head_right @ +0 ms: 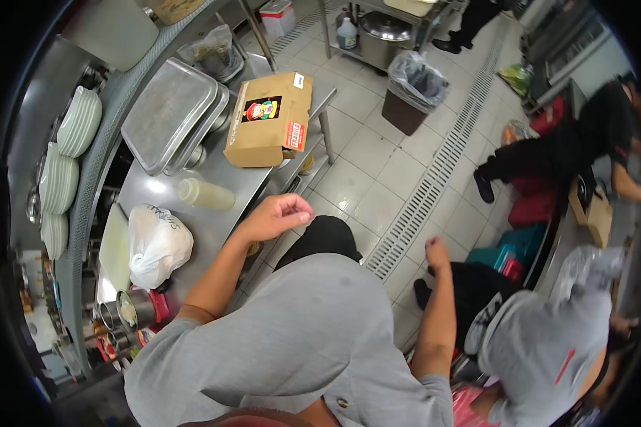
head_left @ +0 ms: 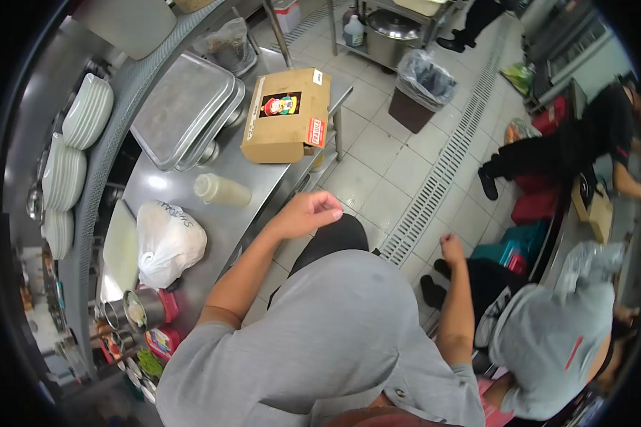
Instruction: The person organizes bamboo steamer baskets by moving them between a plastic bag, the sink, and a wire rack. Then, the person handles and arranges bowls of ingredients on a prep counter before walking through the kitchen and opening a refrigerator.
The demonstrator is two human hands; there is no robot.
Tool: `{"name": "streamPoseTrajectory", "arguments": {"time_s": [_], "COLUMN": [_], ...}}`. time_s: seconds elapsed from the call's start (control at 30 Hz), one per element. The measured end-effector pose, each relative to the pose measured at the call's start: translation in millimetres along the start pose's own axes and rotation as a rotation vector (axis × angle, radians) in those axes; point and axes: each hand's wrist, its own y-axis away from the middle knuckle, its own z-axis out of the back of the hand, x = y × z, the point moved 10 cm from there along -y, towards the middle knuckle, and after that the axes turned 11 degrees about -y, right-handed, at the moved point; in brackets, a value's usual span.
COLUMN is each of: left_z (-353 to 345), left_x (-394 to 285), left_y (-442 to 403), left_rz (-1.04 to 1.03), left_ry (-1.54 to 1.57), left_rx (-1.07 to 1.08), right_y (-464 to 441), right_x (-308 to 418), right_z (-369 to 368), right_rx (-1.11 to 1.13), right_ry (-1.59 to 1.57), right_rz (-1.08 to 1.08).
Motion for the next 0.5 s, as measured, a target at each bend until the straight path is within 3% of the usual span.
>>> {"name": "streamPoseTrajectory", "arguments": {"time_s": [0.07, 0.17, 0.23, 0.3, 0.4, 0.5], "left_z": [12.5, 21.5, 34.6, 34.5, 21.3, 13.9], "left_x": [24.0, 93.6, 129.1, 148.7, 119.4, 70.9], "left_y": [-30.4, -70.6, -92.2, -101.5, -152.1, -197.1], "left_rz": [0.089, 0.261, 0.333, 0.405, 0.351, 0.268], "left_ry": [0.089, 0.194, 0.375, 0.442, 0.401, 0.333], "left_rx": [-0.019, -0.067, -0.149, -0.257, -0.173, -0.179], "right_y": [-55.2, -94.3, -125.3, -137.9, -140.5, -150.2], "right_x": [98.5, 205.0, 223.8, 193.6, 201.0, 232.2], "right_z": [43.5, 70.8, 58.6, 41.6, 24.6, 48.0], "right_rx": [-0.038, 0.056, 0.11, 0.207, 0.445, 0.532], "right_ry": [-0.079, -0.103, -0.13, -0.065, 0.058, -0.127], "right_rz": [0.423, 0.341, 0.345, 0.324, 0.313, 0.249]}}
